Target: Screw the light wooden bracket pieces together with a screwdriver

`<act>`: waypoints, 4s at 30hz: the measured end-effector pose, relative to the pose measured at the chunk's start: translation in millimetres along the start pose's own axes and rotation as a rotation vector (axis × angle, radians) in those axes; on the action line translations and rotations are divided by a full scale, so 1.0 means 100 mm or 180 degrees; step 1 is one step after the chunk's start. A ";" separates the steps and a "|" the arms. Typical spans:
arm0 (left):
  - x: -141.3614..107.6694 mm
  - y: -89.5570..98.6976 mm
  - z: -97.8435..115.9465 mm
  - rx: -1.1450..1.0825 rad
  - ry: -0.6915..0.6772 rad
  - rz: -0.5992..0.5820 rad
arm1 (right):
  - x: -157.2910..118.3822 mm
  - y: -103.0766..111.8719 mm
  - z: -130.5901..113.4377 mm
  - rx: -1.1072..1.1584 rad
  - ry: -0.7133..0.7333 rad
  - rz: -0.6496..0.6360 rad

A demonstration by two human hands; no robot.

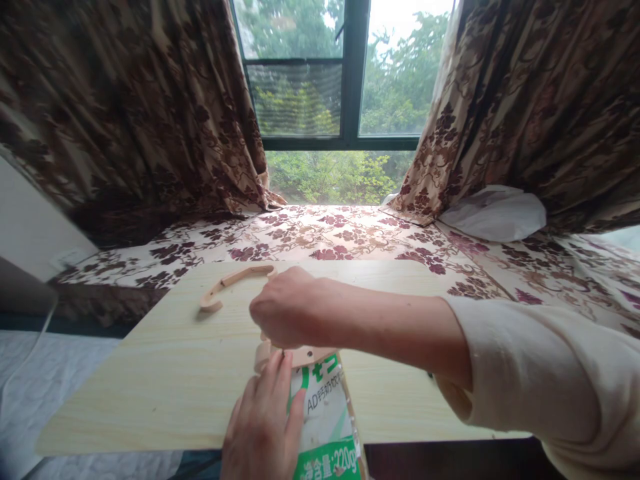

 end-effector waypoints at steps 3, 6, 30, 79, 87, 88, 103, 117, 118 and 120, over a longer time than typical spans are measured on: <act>-0.01 0.00 -0.01 -0.0036 0.0006 -0.0007 | -0.02 0.07 0.00 0.0006 0.0108 0.0061; -0.02 -0.01 -0.01 -0.0071 0.0027 -0.0010 | -0.03 0.10 0.02 0.0004 0.0233 0.0056; 0.00 0.02 0.00 0.0009 -0.0158 -0.0037 | 0.00 0.06 0.00 0.0139 0.0307 0.0064; -0.01 -0.05 -0.03 -0.0064 0.0014 -0.0025 | -0.08 0.08 -0.06 -0.0147 0.0030 0.0287; -0.04 -0.10 -0.06 -0.0120 0.0112 -0.0065 | -0.08 0.14 -0.12 -0.0060 0.0251 0.0132; -0.04 -0.09 -0.06 -0.0129 0.0115 -0.0074 | -0.07 0.14 -0.13 -0.0063 0.0289 0.0182; 0.00 -0.04 -0.02 -0.0091 -0.0030 -0.0084 | -0.13 0.12 -0.09 -0.0149 0.0176 0.0193; 0.00 -0.04 -0.02 -0.0002 -0.0039 -0.0099 | -0.13 0.15 -0.05 -0.0016 0.0189 0.0336; 0.00 -0.04 -0.02 0.0005 -0.0031 -0.0110 | -0.12 0.15 -0.06 -0.0004 0.0210 0.0322; -0.01 -0.05 -0.03 0.0028 0.0006 -0.0149 | -0.09 0.13 -0.09 0.0029 0.0251 0.0330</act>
Point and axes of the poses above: each hand's wrist, its own x-axis towards the middle knuckle, its own y-axis out of the back of the hand, z = x × y, the point moved 6 cm from there along x, towards the middle knuckle, and after that the axes turned 8 degrees about x, right-handed, at the moved point
